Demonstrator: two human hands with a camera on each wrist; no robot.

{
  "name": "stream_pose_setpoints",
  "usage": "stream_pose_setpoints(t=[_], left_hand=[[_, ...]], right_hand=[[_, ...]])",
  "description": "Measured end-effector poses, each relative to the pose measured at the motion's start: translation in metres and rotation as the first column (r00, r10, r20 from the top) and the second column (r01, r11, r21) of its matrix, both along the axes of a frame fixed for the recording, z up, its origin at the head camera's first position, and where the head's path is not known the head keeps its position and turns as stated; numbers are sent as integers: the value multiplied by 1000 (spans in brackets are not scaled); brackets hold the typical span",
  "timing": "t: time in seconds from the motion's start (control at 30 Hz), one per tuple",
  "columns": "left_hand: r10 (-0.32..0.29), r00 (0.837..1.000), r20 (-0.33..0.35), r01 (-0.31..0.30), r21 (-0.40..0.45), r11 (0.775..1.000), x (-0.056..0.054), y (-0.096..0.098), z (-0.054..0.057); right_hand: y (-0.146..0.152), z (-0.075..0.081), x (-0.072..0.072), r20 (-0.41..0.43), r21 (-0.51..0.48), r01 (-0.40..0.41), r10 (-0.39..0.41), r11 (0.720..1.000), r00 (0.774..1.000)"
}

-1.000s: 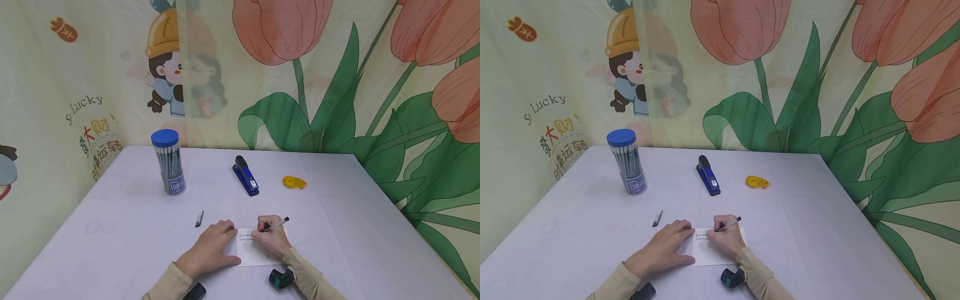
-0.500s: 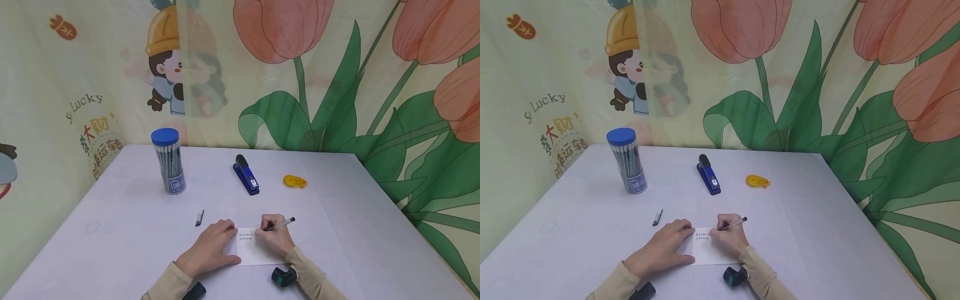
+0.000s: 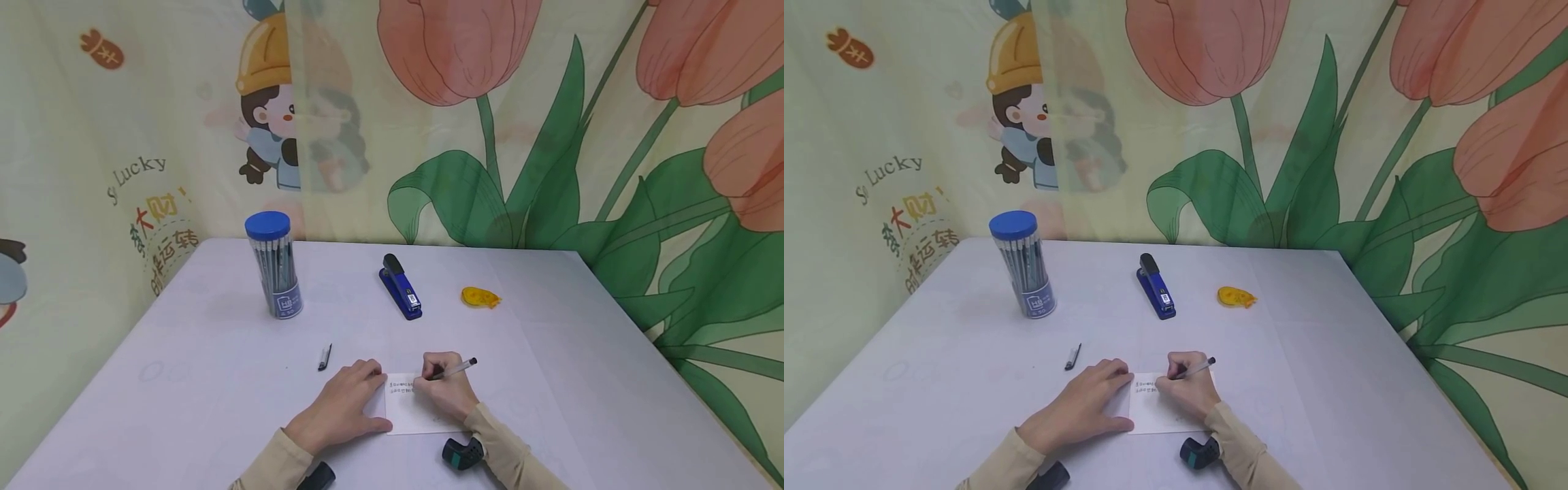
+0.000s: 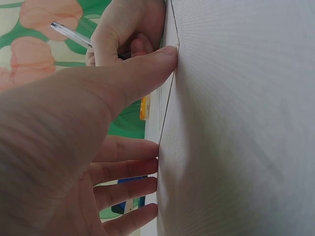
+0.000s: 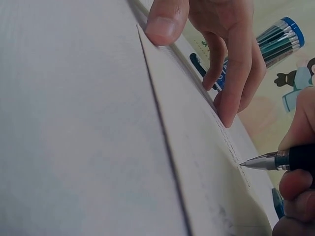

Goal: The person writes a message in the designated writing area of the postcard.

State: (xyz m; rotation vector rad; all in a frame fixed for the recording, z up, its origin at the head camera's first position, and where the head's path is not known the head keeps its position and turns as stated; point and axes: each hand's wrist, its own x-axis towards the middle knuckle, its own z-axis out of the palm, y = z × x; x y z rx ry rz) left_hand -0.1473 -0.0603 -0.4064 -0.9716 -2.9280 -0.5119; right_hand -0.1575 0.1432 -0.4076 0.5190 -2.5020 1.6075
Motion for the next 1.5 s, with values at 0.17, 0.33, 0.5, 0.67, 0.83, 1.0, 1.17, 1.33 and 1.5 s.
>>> stream_pose_setpoints(t=[0.17, 0.33, 0.5, 0.67, 0.83, 1.0, 1.17, 1.33, 1.5], left_hand=[[-3, 1000, -3, 3, 11, 1000, 0, -1, 0], [-2, 1000, 1, 2, 8, 1000, 0, -1, 0], [2, 1000, 13, -2, 5, 1000, 0, 0, 0], [5, 1000, 17, -5, 3, 1000, 0, 1, 0], [6, 1000, 19, -7, 5, 1000, 0, 0, -1], [7, 1000, 24, -7, 4, 1000, 0, 0, 0], [4, 1000, 21, -4, 5, 1000, 0, 0, 0], [4, 1000, 12, -5, 8, 1000, 0, 0, -1], [6, 1000, 10, -6, 11, 1000, -1, 0, -2]], right_hand=[[-2, 5, 2, -21, 5, -3, 3, 1000, 1000], [-1, 3, 1, -1, 13, 2, -2, 1000, 1000], [-2, 2, 1, -4, 9, 7, -7, 1000, 1000], [-2, 2, 2, -12, -2, 18, -18, 1000, 1000], [-2, 2, 1, -4, 6, 18, -18, 1000, 1000], [-1, 2, 0, 0, 8, 0, 0, 1000, 1000], [-1, 1, 0, -15, -1, -30, 30, 1000, 999], [0, 0, -1, -29, -7, -34, 34, 999, 999], [0, 1, -1, -30, 2, -27, 27, 1000, 999]])
